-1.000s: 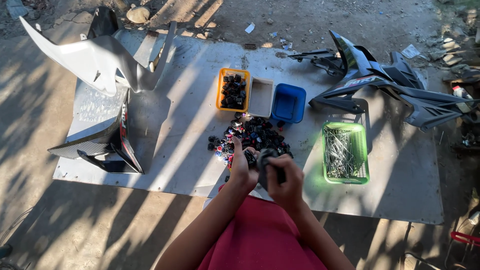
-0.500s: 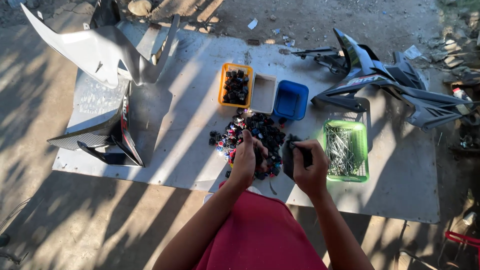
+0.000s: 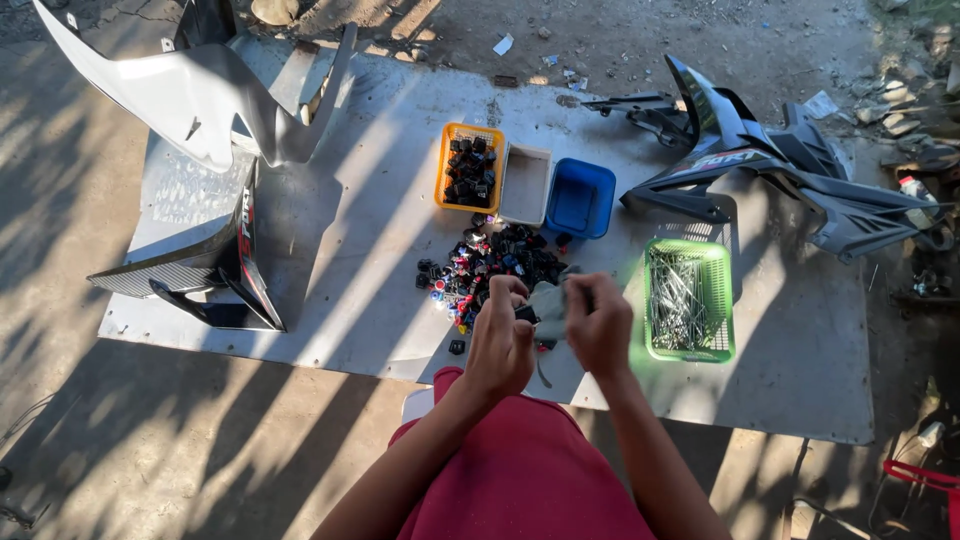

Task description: The person wipes small black plastic parts with a cloth, picking them from a pile on a table and placing them into a yellow basket. The person also handles a gray motorcycle fairing and a green basket containing metal fasteners.

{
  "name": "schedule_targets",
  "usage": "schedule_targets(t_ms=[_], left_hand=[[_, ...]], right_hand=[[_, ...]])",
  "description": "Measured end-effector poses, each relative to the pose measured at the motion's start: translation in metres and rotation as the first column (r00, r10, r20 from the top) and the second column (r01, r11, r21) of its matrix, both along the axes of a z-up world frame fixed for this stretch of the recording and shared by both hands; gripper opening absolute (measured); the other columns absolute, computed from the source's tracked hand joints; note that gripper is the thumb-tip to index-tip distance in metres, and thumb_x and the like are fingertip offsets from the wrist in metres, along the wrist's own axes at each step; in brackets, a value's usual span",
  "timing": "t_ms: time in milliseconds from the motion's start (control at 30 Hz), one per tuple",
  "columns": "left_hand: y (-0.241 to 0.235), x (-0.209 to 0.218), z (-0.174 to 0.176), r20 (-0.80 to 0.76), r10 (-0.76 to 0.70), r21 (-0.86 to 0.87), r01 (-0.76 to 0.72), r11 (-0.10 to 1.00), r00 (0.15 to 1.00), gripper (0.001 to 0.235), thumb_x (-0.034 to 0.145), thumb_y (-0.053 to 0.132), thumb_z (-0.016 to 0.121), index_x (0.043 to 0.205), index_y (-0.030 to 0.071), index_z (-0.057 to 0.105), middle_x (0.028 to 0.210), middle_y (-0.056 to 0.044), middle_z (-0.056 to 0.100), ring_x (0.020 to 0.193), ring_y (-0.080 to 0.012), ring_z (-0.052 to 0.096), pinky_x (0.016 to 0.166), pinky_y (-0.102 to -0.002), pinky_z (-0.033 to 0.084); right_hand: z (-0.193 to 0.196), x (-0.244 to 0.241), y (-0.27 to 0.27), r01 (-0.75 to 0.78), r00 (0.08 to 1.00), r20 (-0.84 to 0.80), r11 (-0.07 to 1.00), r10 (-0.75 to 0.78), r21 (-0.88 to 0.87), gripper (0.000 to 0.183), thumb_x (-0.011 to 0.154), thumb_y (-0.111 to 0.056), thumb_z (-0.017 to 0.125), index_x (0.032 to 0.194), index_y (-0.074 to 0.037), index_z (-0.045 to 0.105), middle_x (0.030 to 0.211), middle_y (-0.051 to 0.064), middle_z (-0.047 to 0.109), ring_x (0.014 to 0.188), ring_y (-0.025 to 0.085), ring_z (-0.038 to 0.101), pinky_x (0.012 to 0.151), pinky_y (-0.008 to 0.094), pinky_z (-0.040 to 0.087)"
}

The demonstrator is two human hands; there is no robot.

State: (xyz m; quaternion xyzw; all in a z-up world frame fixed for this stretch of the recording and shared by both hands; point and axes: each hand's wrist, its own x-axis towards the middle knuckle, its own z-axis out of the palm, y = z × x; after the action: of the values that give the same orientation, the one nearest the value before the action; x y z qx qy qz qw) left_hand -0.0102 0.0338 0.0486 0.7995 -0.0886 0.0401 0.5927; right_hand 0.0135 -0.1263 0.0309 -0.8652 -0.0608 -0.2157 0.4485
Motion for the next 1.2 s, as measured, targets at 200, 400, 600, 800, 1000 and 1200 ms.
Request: schedule_targets(t_ms=[200,400,600,800,1000,1200], left_hand=[[-0.001,0.02,-0.014,-0.402,-0.248,-0.715,-0.132,0.687,0.881,0.083,0.102,0.075,0.013,0.126,0.007,0.055,0.096,-0.014,0.065,0.08,-0.0217,0.067,0.073,-0.032,0.054],[-0.014,0.021,-0.021,-0.581,-0.146,-0.62,-0.319,0.717,0.801,0.042,0.108,0.035,0.046,0.098,0.004,0.073,0.083,-0.015,0.066,0.079,-0.0227,0.063,0.076,-0.034,0.052],[0.002,0.025,-0.049,-0.676,-0.118,-0.598,-0.448,0.665,0.727,0.062,0.11,0.054,0.04,0.095,0.001,0.069,0.081,-0.017,0.066,0.07,-0.0211,0.061,0.065,-0.031,0.049],[-0.011,0.024,-0.074,-0.627,-0.077,-0.563,-0.383,0.732,0.775,0.043,0.111,0.035,0.047,0.092,0.004,0.071,0.076,-0.014,0.063,0.064,-0.0208,0.061,0.059,-0.029,0.049],[0.01,0.01,-0.074,-0.67,0.166,-0.41,-0.546,0.731,0.724,0.022,0.103,0.019,0.057,0.083,0.009,0.053,0.055,-0.01,0.054,0.043,-0.0144,0.043,0.045,-0.027,0.034],[-0.012,0.023,-0.139,-0.924,0.258,-0.067,-0.783,0.619,0.283,0.045,0.093,0.044,0.073,0.08,0.001,0.068,0.078,-0.014,0.064,0.076,-0.022,0.06,0.071,-0.034,0.048]], right_hand=[[0.03,-0.024,0.015,-0.186,0.981,0.062,0.979,0.182,0.077,0.009,0.092,-0.011,0.077,0.099,-0.016,0.076,0.073,0.006,0.065,0.062,0.029,0.066,0.058,0.032,0.052],[-0.03,-0.023,0.032,-0.128,0.934,0.304,0.971,0.187,-0.203,0.012,0.097,-0.013,0.069,0.107,-0.01,0.074,0.083,0.005,0.06,0.063,0.027,0.06,0.059,0.037,0.054],[-0.013,-0.001,-0.018,0.069,0.964,0.253,0.997,-0.077,0.039,0.005,0.102,0.0,0.065,0.105,-0.002,0.068,0.085,0.014,0.064,0.075,0.035,0.068,0.069,0.035,0.053],[-0.017,-0.028,0.039,-0.191,0.98,0.066,0.979,0.187,0.067,0.009,0.094,-0.009,0.073,0.102,-0.01,0.077,0.079,0.009,0.067,0.065,0.036,0.068,0.061,0.038,0.056],[-0.039,-0.01,0.019,0.075,0.957,-0.287,0.917,0.045,0.393,0.012,0.107,-0.008,0.058,0.106,-0.002,0.068,0.084,0.012,0.065,0.084,0.018,0.062,0.076,0.037,0.053],[-0.088,-0.035,0.069,0.055,0.828,-0.505,0.861,0.245,0.506,0.013,0.105,-0.009,0.058,0.101,-0.002,0.068,0.077,0.012,0.068,0.075,0.017,0.066,0.071,0.034,0.053]])
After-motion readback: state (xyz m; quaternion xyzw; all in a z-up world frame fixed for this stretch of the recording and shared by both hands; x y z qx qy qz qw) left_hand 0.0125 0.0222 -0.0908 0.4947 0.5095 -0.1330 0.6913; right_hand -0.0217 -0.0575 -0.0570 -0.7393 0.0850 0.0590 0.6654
